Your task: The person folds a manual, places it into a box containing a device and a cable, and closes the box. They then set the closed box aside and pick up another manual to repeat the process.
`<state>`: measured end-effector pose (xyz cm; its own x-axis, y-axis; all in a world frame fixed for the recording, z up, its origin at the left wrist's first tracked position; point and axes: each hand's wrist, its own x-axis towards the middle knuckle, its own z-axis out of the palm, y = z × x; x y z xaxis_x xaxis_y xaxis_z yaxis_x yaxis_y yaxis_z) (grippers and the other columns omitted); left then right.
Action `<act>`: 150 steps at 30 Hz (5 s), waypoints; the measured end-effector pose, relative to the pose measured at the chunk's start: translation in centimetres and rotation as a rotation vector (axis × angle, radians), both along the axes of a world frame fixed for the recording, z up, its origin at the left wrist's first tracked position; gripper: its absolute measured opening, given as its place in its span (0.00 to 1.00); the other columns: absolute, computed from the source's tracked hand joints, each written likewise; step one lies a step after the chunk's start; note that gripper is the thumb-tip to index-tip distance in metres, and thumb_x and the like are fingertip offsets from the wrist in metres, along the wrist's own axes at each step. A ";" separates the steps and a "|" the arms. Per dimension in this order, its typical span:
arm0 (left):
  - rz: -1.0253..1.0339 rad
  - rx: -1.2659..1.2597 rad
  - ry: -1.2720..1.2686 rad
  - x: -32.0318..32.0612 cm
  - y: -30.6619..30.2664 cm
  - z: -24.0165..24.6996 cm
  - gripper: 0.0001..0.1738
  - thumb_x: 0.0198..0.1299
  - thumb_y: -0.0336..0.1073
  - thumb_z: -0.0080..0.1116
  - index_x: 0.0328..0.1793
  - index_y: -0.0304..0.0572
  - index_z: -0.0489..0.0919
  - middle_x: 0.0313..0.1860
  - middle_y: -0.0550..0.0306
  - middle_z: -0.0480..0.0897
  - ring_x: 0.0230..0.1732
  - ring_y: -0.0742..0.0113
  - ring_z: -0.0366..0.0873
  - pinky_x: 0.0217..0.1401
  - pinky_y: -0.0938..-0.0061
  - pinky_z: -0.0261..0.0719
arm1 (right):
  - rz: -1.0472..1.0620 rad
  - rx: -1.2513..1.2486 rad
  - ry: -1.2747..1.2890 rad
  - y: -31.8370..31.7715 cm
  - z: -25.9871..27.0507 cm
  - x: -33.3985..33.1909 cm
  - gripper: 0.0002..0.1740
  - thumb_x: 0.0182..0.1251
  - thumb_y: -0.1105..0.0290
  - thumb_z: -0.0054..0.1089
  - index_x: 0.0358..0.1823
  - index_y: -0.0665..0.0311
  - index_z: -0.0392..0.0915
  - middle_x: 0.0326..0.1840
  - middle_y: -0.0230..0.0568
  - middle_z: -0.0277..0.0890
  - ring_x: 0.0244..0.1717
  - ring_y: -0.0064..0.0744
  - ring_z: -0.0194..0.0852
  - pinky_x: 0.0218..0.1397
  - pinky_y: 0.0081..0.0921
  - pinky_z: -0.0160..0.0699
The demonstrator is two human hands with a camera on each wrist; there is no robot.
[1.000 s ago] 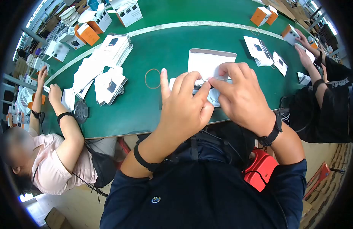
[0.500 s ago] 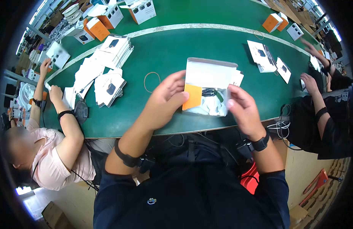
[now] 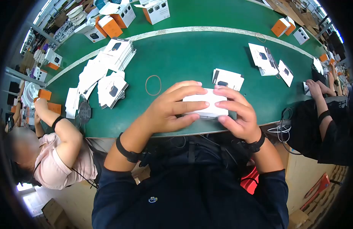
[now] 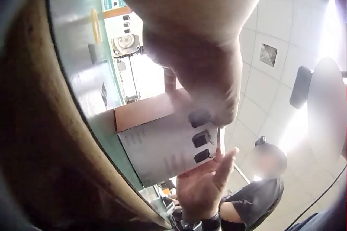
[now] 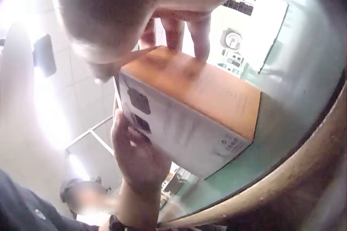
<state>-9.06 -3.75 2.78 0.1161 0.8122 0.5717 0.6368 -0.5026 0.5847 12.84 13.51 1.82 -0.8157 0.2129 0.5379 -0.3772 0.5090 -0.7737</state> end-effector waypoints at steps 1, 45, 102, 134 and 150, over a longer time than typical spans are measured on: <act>0.021 -0.029 0.021 0.1 -0.1 0.1 0.22 0.63 0.37 0.72 0.64 0.48 0.89 0.73 0.42 0.80 0.76 0.37 0.75 0.77 0.46 0.71 | -0.033 0.097 0.018 0.2 -0.4 -0.1 0.19 0.63 0.69 0.75 0.55 0.63 0.88 0.67 0.51 0.82 0.75 0.60 0.74 0.77 0.50 0.72; 1.057 0.005 0.785 -18.1 26.4 -0.4 0.11 0.68 0.40 0.65 0.51 0.45 0.87 0.51 0.54 0.86 0.62 0.51 0.78 0.69 0.43 0.64 | -0.292 0.244 -0.345 8.6 -5.0 1.5 0.28 0.63 0.61 0.80 0.66 0.53 0.86 0.81 0.49 0.71 0.83 0.55 0.65 0.89 0.58 0.49; 0.404 -0.112 -0.279 5.1 1.7 -1.5 0.08 0.76 0.22 0.52 0.57 0.36 0.68 0.57 0.36 0.89 0.58 0.52 0.90 0.63 0.63 0.85 | -0.172 0.143 -0.144 6.2 -2.2 2.5 0.31 0.55 0.58 0.82 0.60 0.61 0.86 0.81 0.55 0.70 0.84 0.61 0.59 0.84 0.54 0.59; 0.825 -0.159 0.585 -2.8 6.1 2.3 0.32 0.64 0.53 0.70 0.60 0.30 0.82 0.54 0.45 0.81 0.60 0.49 0.78 0.66 0.57 0.71 | -0.229 0.090 -0.214 5.7 8.6 -5.9 0.09 0.77 0.75 0.65 0.54 0.68 0.80 0.41 0.42 0.88 0.41 0.28 0.88 0.46 0.26 0.82; 0.820 -0.095 0.472 -0.9 4.2 2.7 0.33 0.67 0.61 0.66 0.62 0.37 0.83 0.54 0.51 0.87 0.64 0.53 0.76 0.68 0.55 0.63 | -0.336 0.708 -0.176 4.5 11.5 -9.7 0.10 0.68 0.73 0.67 0.48 0.64 0.83 0.42 0.52 0.85 0.41 0.57 0.85 0.45 0.44 0.85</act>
